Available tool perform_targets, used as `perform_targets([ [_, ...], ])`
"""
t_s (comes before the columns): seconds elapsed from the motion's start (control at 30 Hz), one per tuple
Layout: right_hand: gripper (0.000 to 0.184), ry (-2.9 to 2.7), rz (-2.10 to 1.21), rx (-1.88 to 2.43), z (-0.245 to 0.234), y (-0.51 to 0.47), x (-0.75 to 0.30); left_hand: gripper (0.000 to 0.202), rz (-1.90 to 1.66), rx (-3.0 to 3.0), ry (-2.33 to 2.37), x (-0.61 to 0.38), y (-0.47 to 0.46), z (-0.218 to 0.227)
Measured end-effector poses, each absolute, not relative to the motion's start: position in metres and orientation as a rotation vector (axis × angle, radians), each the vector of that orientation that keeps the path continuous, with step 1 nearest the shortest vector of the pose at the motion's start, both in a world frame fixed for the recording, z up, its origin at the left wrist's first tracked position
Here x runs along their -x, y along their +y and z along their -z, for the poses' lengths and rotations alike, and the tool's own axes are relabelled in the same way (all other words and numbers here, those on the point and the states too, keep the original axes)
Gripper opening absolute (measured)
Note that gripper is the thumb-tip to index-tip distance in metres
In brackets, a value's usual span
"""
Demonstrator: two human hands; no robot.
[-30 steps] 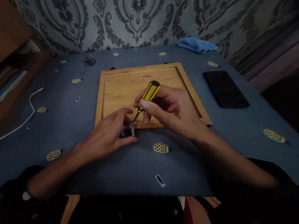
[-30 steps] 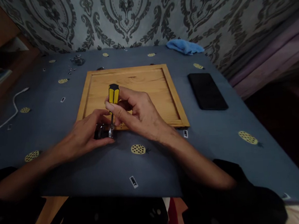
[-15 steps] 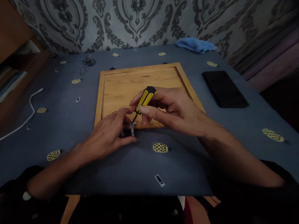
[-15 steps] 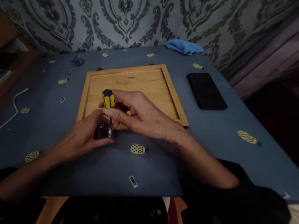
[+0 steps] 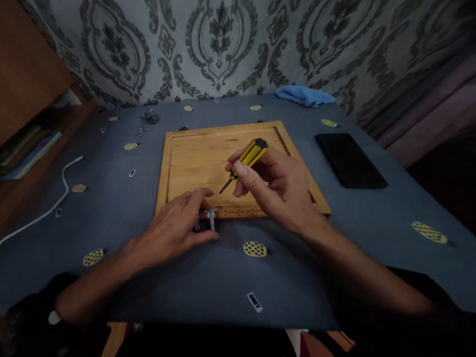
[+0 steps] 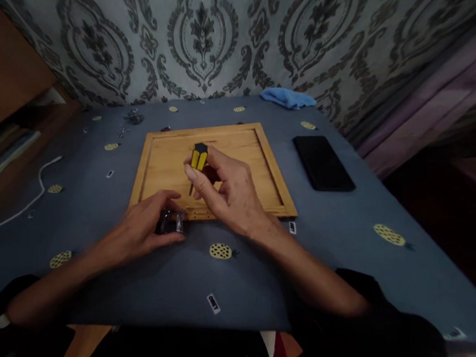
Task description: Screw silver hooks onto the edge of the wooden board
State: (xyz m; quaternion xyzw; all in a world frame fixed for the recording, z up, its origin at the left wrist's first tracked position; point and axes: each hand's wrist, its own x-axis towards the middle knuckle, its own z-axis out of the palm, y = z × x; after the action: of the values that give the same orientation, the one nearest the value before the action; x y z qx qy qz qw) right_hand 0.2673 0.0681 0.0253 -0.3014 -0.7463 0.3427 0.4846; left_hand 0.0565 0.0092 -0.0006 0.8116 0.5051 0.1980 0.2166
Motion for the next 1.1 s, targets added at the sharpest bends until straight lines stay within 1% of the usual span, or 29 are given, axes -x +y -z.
perform_targets([
  [0.1,0.021,-1.865,-0.719,0.739,-0.02,0.072,-0.267,0.057,-0.516,-2.247,1.375,-0.057,0.01,-0.002],
  [0.17,0.022,-1.863,-0.674,0.726,-0.017,0.076,-0.267,0.056,-0.468,-2.255,1.378,-0.058,0.012,-0.005],
  [0.27,0.024,-1.976,-0.68,0.749,-0.014,0.078,-0.267,0.056,-0.402,-2.264,1.38,-0.06,0.014,-0.008],
  [0.47,0.018,-1.97,-0.449,0.728,-0.009,0.082,-0.271,0.057,-0.427,-2.171,1.416,-0.062,0.012,-0.015],
  [0.53,0.02,-2.013,-0.361,0.703,-0.003,0.089,-0.274,0.051,-0.476,-2.171,1.431,-0.059,0.011,-0.016],
  [0.67,0.043,-2.124,-0.26,0.702,0.016,0.108,-0.279,0.028,-0.592,-2.173,1.512,-0.043,0.019,-0.018],
  [0.73,0.044,-2.174,-0.223,0.738,0.026,0.116,-0.282,0.019,-0.622,-2.173,1.585,-0.028,0.034,-0.02],
  [0.8,0.043,-2.217,-0.188,0.776,0.035,0.121,-0.283,0.015,-0.64,-2.166,1.68,-0.01,0.057,-0.023],
  [0.87,0.042,-2.261,-0.158,0.806,0.042,0.124,-0.283,0.016,-0.66,-2.142,1.808,0.009,0.087,-0.025],
  [0.97,0.04,-2.328,-0.125,0.823,0.049,0.125,-0.282,0.03,-0.671,-2.083,2.055,0.037,0.136,-0.029],
  [1.1,0.041,-2.387,-0.101,0.824,0.053,0.126,-0.283,0.037,-0.652,-2.036,2.321,0.065,0.187,-0.032],
])
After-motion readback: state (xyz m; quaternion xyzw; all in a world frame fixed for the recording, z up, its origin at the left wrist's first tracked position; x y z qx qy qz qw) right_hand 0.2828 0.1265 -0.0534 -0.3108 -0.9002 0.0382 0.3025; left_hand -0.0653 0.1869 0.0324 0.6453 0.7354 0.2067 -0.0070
